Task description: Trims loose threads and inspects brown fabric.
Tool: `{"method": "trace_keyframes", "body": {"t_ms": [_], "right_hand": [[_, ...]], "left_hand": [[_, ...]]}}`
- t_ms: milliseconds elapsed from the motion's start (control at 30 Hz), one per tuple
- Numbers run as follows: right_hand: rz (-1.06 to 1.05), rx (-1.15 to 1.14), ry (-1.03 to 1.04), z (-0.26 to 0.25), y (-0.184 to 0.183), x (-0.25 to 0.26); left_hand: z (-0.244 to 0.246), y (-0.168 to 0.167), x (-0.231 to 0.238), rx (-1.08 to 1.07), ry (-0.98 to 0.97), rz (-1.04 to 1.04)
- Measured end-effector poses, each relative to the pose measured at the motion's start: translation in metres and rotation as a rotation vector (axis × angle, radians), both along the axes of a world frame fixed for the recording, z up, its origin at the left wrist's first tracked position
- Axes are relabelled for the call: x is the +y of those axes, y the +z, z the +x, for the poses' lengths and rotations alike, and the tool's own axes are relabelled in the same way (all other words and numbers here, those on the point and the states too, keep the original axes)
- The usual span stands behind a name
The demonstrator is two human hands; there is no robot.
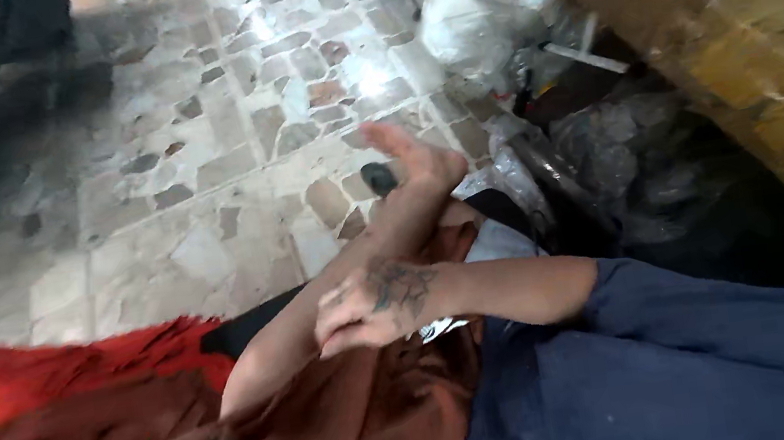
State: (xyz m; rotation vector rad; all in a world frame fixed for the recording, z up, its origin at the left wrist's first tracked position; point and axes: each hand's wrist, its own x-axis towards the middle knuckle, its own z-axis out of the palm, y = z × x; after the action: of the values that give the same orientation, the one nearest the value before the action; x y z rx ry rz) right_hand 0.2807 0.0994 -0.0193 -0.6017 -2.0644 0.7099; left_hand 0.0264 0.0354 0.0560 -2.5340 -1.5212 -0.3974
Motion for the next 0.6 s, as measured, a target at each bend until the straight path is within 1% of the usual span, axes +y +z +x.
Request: {"method": "trace_keyframes", "body": {"t_ms": [133, 200, 300, 367, 400, 433, 467, 500, 533, 567, 600], "right_hand": [[0.051, 0.009, -0.052, -0.001, -0.005, 0.004], [0.075, 0.011, -0.111, 0.0, -0.01, 0.009], [0.003, 0.017, -0.149, 0.013, -0.019, 0.02], [-0.075, -0.023, -0.194, 0.024, -0.027, 0.025], [-0.097, -0.077, -0.24, 0.031, -0.029, 0.028], [-0.101, -0.149, -0.293, 0.038, -0.03, 0.03], [-0.093, -0.199, -0.333, 0.044, -0.029, 0.03], [-0.072, -0.216, -0.357, 0.046, -0.026, 0.03], [-0.05, -0.206, -0.357, 0.045, -0.018, 0.028], [-0.012, -0.168, -0.329, 0.039, -0.008, 0.023], [0.03, -0.124, -0.279, 0.029, 0.003, 0.017]], "left_hand": [[-0.005, 0.003, -0.003, 0.003, -0.008, 0.018], [-0.016, 0.006, -0.005, -0.022, 0.042, -0.023], [-0.047, 0.012, -0.01, -0.097, 0.219, -0.183], [-0.073, 0.009, -0.014, -0.188, 0.389, -0.222], [-0.084, 0.006, -0.017, -0.285, 0.485, -0.216], [-0.091, 0.001, -0.022, -0.438, 0.561, -0.182], [-0.095, -0.005, -0.026, -0.657, 0.563, -0.113], [-0.092, -0.013, -0.029, -0.97, 0.443, -0.047], [-0.083, -0.02, -0.029, -1.285, 0.245, -0.022], [-0.069, -0.025, -0.029, -1.518, 0.055, -0.055], [-0.053, -0.028, -0.027, -1.655, -0.084, -0.124]]}}
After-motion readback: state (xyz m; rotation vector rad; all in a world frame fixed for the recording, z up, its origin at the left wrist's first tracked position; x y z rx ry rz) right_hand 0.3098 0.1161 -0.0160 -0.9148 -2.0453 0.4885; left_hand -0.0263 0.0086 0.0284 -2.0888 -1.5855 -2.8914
